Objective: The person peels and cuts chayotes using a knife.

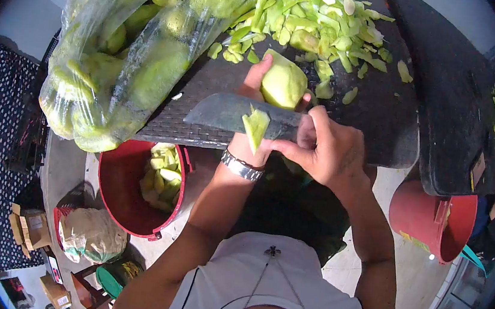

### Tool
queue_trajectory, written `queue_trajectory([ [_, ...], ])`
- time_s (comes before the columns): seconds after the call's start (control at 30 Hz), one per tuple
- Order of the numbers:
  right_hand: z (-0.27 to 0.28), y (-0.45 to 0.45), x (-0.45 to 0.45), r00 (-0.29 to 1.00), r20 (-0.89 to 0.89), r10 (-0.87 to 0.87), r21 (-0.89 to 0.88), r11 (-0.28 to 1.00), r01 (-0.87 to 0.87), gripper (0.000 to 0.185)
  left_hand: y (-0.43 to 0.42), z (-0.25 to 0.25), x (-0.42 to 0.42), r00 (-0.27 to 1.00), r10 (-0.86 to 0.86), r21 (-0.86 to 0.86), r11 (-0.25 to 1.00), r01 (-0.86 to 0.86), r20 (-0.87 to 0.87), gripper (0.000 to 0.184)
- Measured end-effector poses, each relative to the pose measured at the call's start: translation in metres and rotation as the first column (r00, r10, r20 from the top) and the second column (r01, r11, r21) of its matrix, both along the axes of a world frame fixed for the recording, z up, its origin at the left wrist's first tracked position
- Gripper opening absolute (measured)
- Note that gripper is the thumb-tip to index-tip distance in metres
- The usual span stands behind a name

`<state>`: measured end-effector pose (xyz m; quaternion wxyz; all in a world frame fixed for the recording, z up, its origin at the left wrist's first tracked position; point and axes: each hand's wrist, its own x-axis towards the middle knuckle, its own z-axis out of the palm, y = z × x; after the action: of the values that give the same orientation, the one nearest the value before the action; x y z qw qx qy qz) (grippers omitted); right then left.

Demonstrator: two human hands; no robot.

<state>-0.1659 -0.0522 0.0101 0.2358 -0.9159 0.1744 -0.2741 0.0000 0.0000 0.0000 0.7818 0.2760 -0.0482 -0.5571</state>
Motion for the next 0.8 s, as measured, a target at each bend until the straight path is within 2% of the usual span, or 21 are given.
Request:
queue_trajectory([
  [0.07, -0.002, -0.005, 0.001, 0.998, 0.054, -0.030, -0.106, 0.994, 0.035, 0.078, -0.001, 0.001, -0.006, 1.000, -0.003, -0.029, 1.000, 0.003, -0.003, 0.044],
  [0.13, 0.004, -0.006, -0.005, 1.000, 0.001, -0.030, -0.109, 0.994, 0.029, 0.079, -0.010, -0.004, -0.013, 0.999, 0.032, -0.026, 0.999, -0.032, -0.024, 0.043],
  [0.27, 0.001, -0.004, -0.006, 0.999, -0.019, -0.048, -0.138, 0.989, 0.045, 0.081, -0.009, 0.005, -0.018, 0.997, 0.059, 0.097, 0.993, -0.063, 0.041, 0.045],
  [0.37, 0.003, -0.005, -0.004, 0.991, -0.111, -0.076, -0.042, 0.997, 0.071, 0.078, -0.005, -0.004, -0.008, 0.996, -0.085, -0.017, 0.996, 0.085, -0.031, 0.040],
  [0.47, 0.012, -0.017, -0.001, 0.972, -0.140, -0.187, 0.052, 0.979, 0.196, 0.048, -0.003, 0.004, -0.019, 0.983, 0.180, 0.042, 0.983, -0.181, 0.024, 0.037],
  [0.5, 0.013, -0.032, -0.001, 0.960, -0.126, -0.251, 0.138, 0.954, 0.267, 0.045, -0.001, 0.013, -0.024, 0.983, 0.183, 0.034, 0.983, -0.183, -0.007, 0.032],
  [0.57, 0.015, -0.059, -0.002, 0.920, -0.117, -0.375, 0.313, 0.865, 0.392, 0.038, 0.010, 0.022, -0.021, 0.990, 0.059, 0.133, 0.988, -0.076, 0.125, 0.037],
  [0.63, 0.021, -0.057, -0.002, 0.934, -0.151, -0.323, 0.426, 0.832, 0.357, 0.048, 0.008, 0.022, -0.016, 0.993, 0.068, 0.124, 0.989, -0.080, 0.096, 0.035],
  [0.7, 0.022, -0.043, -0.008, 0.960, -0.131, -0.249, 0.399, 0.873, 0.281, 0.052, 0.002, 0.015, -0.016, 0.993, 0.104, 0.087, 0.990, -0.109, 0.060, 0.037],
  [0.77, 0.020, -0.014, -0.006, 0.989, -0.069, -0.130, 0.226, 0.964, 0.142, 0.051, -0.006, 0.000, -0.017, 0.984, 0.177, 0.026, 0.984, -0.177, 0.025, 0.043],
  [0.8, 0.019, -0.011, -0.003, 0.992, -0.059, -0.109, 0.186, 0.975, 0.118, 0.051, -0.002, 0.002, -0.016, 0.994, 0.097, -0.031, 0.995, -0.096, 0.051, 0.044],
])
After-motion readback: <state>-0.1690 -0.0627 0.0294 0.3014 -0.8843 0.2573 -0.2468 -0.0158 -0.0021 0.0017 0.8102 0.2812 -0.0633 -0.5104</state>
